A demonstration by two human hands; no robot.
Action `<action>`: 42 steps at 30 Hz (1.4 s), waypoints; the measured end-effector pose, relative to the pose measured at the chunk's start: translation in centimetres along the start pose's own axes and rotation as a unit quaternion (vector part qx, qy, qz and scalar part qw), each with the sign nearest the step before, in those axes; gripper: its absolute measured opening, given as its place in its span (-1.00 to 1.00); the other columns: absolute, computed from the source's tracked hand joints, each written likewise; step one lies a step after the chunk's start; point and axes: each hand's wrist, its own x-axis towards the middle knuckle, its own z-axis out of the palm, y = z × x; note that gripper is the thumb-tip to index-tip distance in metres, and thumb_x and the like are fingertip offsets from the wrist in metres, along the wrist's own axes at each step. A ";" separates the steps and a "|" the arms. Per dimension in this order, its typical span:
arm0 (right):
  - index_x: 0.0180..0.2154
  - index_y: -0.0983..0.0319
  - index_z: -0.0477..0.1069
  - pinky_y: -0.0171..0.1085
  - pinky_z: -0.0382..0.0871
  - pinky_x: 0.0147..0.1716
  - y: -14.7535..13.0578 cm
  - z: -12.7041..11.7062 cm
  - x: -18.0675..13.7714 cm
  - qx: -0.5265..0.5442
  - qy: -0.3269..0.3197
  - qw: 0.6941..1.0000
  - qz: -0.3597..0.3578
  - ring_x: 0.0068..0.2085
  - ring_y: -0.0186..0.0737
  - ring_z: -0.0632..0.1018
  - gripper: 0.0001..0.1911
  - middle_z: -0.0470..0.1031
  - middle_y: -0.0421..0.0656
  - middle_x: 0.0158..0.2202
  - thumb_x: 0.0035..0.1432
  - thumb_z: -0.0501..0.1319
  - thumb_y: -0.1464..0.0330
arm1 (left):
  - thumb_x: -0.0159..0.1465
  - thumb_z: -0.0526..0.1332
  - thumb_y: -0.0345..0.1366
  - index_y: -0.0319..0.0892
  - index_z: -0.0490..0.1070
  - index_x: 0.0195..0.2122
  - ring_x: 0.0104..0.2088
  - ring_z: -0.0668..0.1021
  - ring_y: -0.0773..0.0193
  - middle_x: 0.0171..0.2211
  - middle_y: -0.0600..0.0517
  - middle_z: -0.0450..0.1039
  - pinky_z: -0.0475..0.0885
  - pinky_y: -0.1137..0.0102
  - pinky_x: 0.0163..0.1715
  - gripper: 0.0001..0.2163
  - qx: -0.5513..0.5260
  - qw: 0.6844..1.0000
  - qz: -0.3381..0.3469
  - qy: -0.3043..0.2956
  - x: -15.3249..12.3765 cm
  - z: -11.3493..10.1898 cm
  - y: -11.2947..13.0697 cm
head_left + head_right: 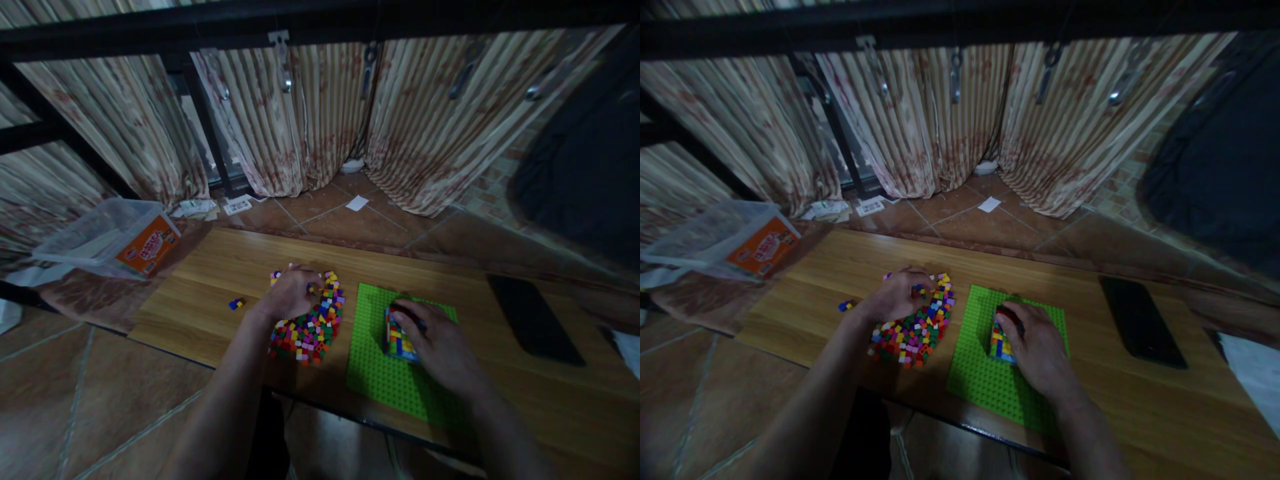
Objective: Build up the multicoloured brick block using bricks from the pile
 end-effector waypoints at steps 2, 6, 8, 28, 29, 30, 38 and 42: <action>-0.04 0.20 0.49 0.00 0.35 0.04 -0.1 0.0 0.0 -0.003 0.000 1.000 0.004 -0.01 0.00 0.50 -0.54 0.55 -0.03 -0.05 0.27 0.05 0.05 | -0.02 0.21 -0.53 -0.11 0.57 -0.32 -0.08 0.53 0.16 -0.15 0.00 0.57 0.33 0.26 0.08 -0.73 -0.013 1.000 0.018 -0.010 0.1 0.2 0.4; -0.04 0.19 0.49 -0.02 0.35 0.03 -0.2 -0.1 0.0 -0.004 -0.001 1.000 0.007 -0.01 -0.01 0.51 -0.54 0.56 -0.04 -0.05 0.27 0.05 0.05 | -0.02 0.25 -0.49 -0.11 0.58 -0.42 -0.07 0.52 0.17 -0.18 0.01 0.56 0.31 0.26 0.08 -0.81 -0.012 0.999 0.042 -0.025 0.2 0.6 0.5; -0.04 0.20 0.49 -0.02 0.35 0.02 -0.1 -0.1 0.0 -0.005 -0.002 1.000 0.004 -0.02 -0.01 0.51 -0.54 0.56 -0.04 -0.06 0.27 0.05 0.05 | -0.02 0.27 -0.47 -0.11 0.59 -0.41 -0.07 0.51 0.14 -0.17 0.00 0.55 0.31 0.23 0.08 -0.82 0.000 0.999 0.035 -0.021 0.2 0.8 0.5; -0.04 0.21 0.49 0.01 0.36 0.01 -0.2 0.0 0.0 -0.009 0.012 1.000 -0.020 -0.03 0.01 0.51 -0.53 0.56 -0.02 -0.06 0.29 0.03 0.05 | 0.16 0.22 -0.42 -0.15 0.52 -0.39 -0.13 0.53 0.18 -0.25 0.00 0.55 0.37 0.28 -0.01 -0.91 -0.073 0.997 0.027 -0.018 0.4 0.7 1.1; -0.04 0.21 0.49 0.01 0.36 0.02 -0.2 0.0 0.0 -0.006 0.013 1.000 -0.022 -0.03 0.00 0.51 -0.54 0.56 -0.02 -0.06 0.30 0.02 0.06 | 0.19 0.19 -0.40 -0.16 0.51 -0.37 -0.19 0.54 0.22 -0.29 0.01 0.55 0.40 0.32 -0.08 -0.90 -0.101 0.994 0.019 -0.020 0.4 0.6 1.3; -0.05 0.21 0.49 0.00 0.35 0.02 -0.2 -0.1 0.0 -0.004 0.016 1.000 -0.024 -0.03 -0.01 0.51 -0.54 0.56 -0.03 -0.06 0.31 0.00 0.07 | 0.22 0.17 -0.39 -0.17 0.49 -0.35 -0.24 0.55 0.25 -0.32 0.02 0.54 0.42 0.35 -0.14 -0.89 -0.131 0.991 0.012 -0.021 0.4 0.6 1.6; -0.05 0.17 0.49 -0.03 0.34 0.04 -0.2 -0.1 0.0 0.009 0.043 0.999 -0.024 -0.01 -0.04 0.52 -0.58 0.57 -0.06 -0.06 0.35 -0.04 0.14 | 0.28 0.12 -0.34 -0.18 0.48 -0.28 -0.36 0.50 0.34 -0.38 0.07 0.51 0.40 0.45 -0.31 -0.86 -0.211 0.977 0.018 -0.012 1.4 2.9 4.7; -0.04 0.18 0.48 -0.04 0.34 0.04 -0.2 0.1 0.0 0.014 0.041 0.999 -0.023 -0.02 -0.04 0.51 -0.60 0.57 -0.07 -0.06 0.35 -0.03 0.16 | 0.29 0.12 -0.35 -0.17 0.50 -0.19 -0.32 0.54 0.32 -0.31 0.04 0.56 0.43 0.43 -0.27 -0.82 -0.255 0.967 0.005 0.010 2.0 4.8 6.8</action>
